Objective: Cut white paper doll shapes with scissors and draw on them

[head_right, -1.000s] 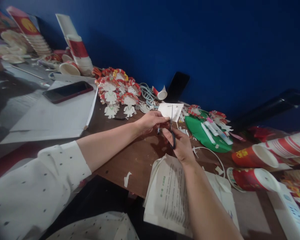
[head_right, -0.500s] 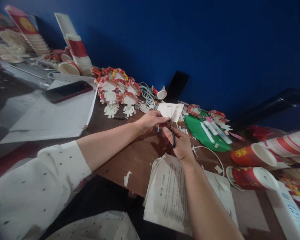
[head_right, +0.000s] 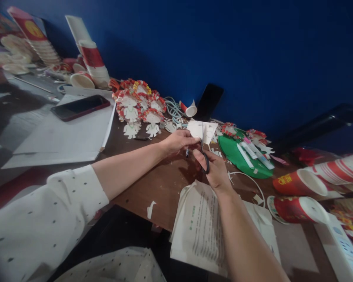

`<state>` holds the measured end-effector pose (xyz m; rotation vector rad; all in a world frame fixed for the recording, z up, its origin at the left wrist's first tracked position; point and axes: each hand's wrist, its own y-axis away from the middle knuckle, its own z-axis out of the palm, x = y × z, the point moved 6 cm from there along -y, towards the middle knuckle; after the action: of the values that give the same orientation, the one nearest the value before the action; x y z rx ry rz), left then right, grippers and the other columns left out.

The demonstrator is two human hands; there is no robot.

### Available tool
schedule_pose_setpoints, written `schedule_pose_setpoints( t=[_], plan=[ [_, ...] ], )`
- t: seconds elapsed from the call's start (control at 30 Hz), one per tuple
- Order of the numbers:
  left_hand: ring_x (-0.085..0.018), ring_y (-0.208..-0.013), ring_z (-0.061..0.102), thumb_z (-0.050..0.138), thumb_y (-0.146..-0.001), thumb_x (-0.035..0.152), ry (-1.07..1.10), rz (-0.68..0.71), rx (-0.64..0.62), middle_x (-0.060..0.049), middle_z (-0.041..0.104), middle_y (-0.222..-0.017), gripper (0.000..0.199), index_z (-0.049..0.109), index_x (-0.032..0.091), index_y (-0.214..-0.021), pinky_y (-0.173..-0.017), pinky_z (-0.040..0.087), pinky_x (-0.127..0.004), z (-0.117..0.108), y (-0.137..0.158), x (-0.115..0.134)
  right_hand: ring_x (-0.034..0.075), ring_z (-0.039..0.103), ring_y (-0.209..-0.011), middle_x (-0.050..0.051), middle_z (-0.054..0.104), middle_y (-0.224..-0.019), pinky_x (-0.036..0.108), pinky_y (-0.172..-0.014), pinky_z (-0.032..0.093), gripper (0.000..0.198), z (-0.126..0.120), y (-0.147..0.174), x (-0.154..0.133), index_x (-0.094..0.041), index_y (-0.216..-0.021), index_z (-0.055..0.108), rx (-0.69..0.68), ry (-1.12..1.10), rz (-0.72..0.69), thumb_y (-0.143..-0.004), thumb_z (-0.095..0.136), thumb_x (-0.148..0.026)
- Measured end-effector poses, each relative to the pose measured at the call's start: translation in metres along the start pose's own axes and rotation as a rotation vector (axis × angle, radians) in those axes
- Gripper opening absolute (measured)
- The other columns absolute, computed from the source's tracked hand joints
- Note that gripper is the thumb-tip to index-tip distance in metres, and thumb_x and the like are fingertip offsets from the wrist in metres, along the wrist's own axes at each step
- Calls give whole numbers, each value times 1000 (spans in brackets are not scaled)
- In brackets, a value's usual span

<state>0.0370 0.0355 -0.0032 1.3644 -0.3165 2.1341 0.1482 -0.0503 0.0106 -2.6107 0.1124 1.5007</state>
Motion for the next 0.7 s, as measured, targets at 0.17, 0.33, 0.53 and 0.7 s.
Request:
schedule_pose_setpoints(
  t=[0.17,0.33,0.53,0.7],
  plan=[
    [-8,-57,61,64,-84,10,115,-13,-2,-1,63,-61,19,52,11,-69,-70,47,-25,4,2,-3,13,47,-59,-2,54,-58,27,-59,33,47,1,-1,6,-19,-59,56,0,-36,-18,-84,61,-58],
    [-8,-55,58,68,-82,12,172,-44,49,-1,62,-60,20,53,12,-69,-64,44,-23,5,4,-7,13,46,-59,-3,55,-58,27,-58,34,46,1,-3,8,-19,-61,58,17,-64,5,-79,65,-60],
    [-7,-54,58,68,-82,14,233,-44,88,0,61,-60,22,52,13,-68,-62,44,-22,4,3,-13,13,47,-56,-2,56,-56,27,-55,33,48,4,-3,6,-20,-61,59,7,-63,27,-77,64,-64],
    [-7,-53,59,70,-80,17,215,-57,136,-2,64,-63,25,50,14,-67,-59,44,-22,2,3,-12,14,49,-56,-1,56,-57,27,-53,34,47,6,-2,8,-20,-62,59,-5,-144,37,-78,64,-64]
  ],
)
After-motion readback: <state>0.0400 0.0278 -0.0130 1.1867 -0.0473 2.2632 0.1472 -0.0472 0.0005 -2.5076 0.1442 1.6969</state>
